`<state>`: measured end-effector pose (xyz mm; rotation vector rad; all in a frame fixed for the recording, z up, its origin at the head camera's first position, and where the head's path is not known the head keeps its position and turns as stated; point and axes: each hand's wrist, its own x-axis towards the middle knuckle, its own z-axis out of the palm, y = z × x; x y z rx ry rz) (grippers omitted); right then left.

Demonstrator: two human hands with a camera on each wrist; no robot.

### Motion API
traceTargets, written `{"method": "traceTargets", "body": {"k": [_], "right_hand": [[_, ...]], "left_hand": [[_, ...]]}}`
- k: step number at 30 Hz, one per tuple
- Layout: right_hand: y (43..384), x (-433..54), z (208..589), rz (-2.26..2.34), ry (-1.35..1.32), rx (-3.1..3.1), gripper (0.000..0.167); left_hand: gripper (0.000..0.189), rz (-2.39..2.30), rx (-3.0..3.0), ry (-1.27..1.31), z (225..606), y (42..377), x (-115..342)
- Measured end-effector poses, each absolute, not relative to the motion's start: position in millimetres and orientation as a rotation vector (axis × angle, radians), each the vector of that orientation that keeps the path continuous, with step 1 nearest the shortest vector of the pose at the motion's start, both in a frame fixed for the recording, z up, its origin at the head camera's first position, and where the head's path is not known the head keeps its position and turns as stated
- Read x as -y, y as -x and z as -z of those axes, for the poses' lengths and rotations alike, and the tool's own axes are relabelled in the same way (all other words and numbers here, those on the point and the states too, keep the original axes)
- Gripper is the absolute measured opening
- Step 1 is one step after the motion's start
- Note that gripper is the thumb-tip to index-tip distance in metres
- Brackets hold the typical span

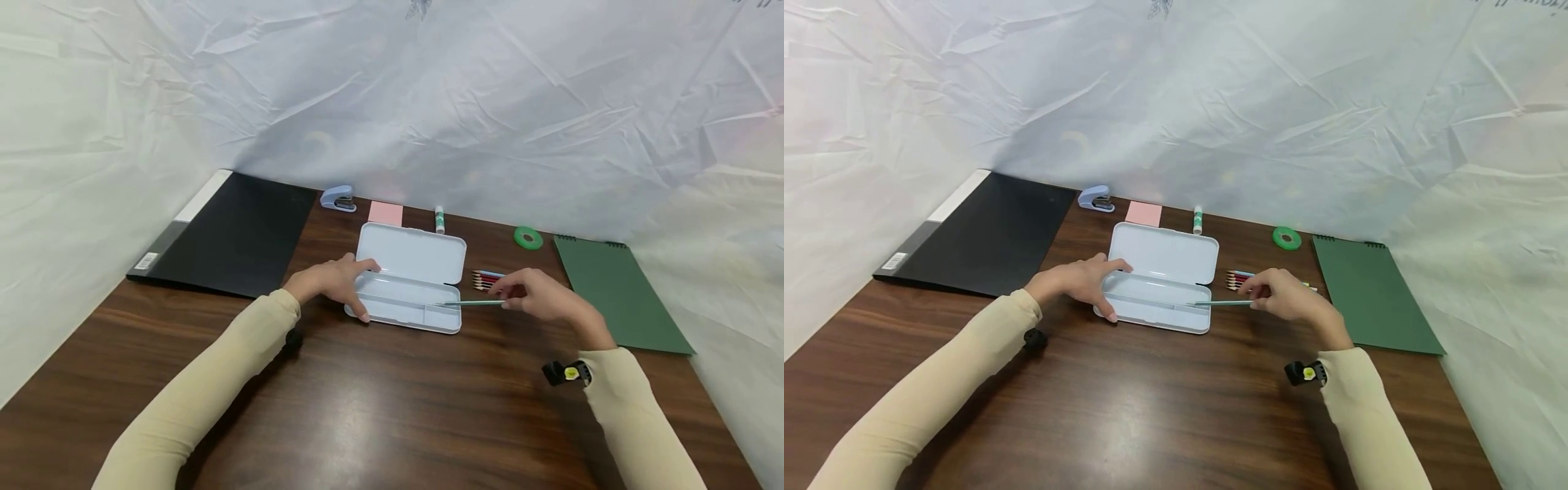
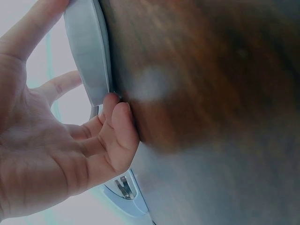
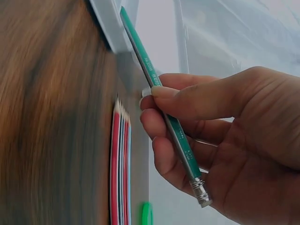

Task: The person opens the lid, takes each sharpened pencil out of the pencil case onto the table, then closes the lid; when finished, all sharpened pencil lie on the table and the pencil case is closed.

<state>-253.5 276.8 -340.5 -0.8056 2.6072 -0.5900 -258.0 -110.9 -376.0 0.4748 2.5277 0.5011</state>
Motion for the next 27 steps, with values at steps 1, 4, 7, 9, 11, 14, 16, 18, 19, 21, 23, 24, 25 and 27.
{"method": "traceTargets", "body": {"k": [1,4,7,9,11,14,16,18,19,21,23,24,25,27], "right_hand": [[253.6,-281.4,340.7,0.589,0.785,-2.617,0.026],[253.3,-295.6,341.4,0.593,0.735,-2.636,0.025],[252.3,-308.8,342.3,0.622,0.697,-2.63,0.025],[251.7,-316.4,343.3,0.649,0.689,-2.618,0.025],[252.0,-322.6,345.3,0.668,0.683,-2.61,0.026],[253.5,-330.5,350.2,0.668,0.659,-2.626,0.026],[255.2,-334.9,354.7,0.653,0.641,-2.648,0.026],[256.9,-337.8,359.4,0.635,0.62,-2.676,0.025],[257.9,-338.7,361.6,0.626,0.613,-2.687,0.025],[259.8,-339.1,365.7,0.604,0.6,-2.712,0.025],[261.4,-338.0,369.1,0.587,0.587,-2.732,0.025],[262.2,-337.3,370.7,0.579,0.584,-2.741,0.025],[262.7,-336.2,371.7,0.573,0.583,-2.748,0.026],[263.2,-334.1,373.8,0.563,0.579,-2.765,0.026]], "left_hand": [[0.101,-0.503,-2.527,-0.474,376.3,258.0,110.8],[0.101,-0.506,-2.527,-0.475,377.6,258.6,111.0],[0.101,-0.509,-2.528,-0.471,378.3,259.8,111.2],[0.101,-0.51,-2.525,-0.474,378.8,261.0,111.4],[0.101,-0.512,-2.524,-0.473,379.1,261.7,111.3],[0.101,-0.507,-2.522,-0.477,379.5,262.1,111.0],[0.1,-0.502,-2.524,-0.48,379.7,261.8,110.9],[0.101,-0.499,-2.525,-0.487,380.1,261.9,111.2],[0.101,-0.499,-2.526,-0.491,380.3,261.7,111.3],[0.101,-0.502,-2.528,-0.492,380.5,261.5,111.7],[0.101,-0.505,-2.53,-0.495,380.2,261.3,111.9],[0.101,-0.507,-2.53,-0.495,379.8,261.1,111.9],[0.101,-0.51,-2.53,-0.49,379.6,260.8,111.8],[0.1,-0.511,-2.529,-0.487,378.8,260.5,111.6]]}}
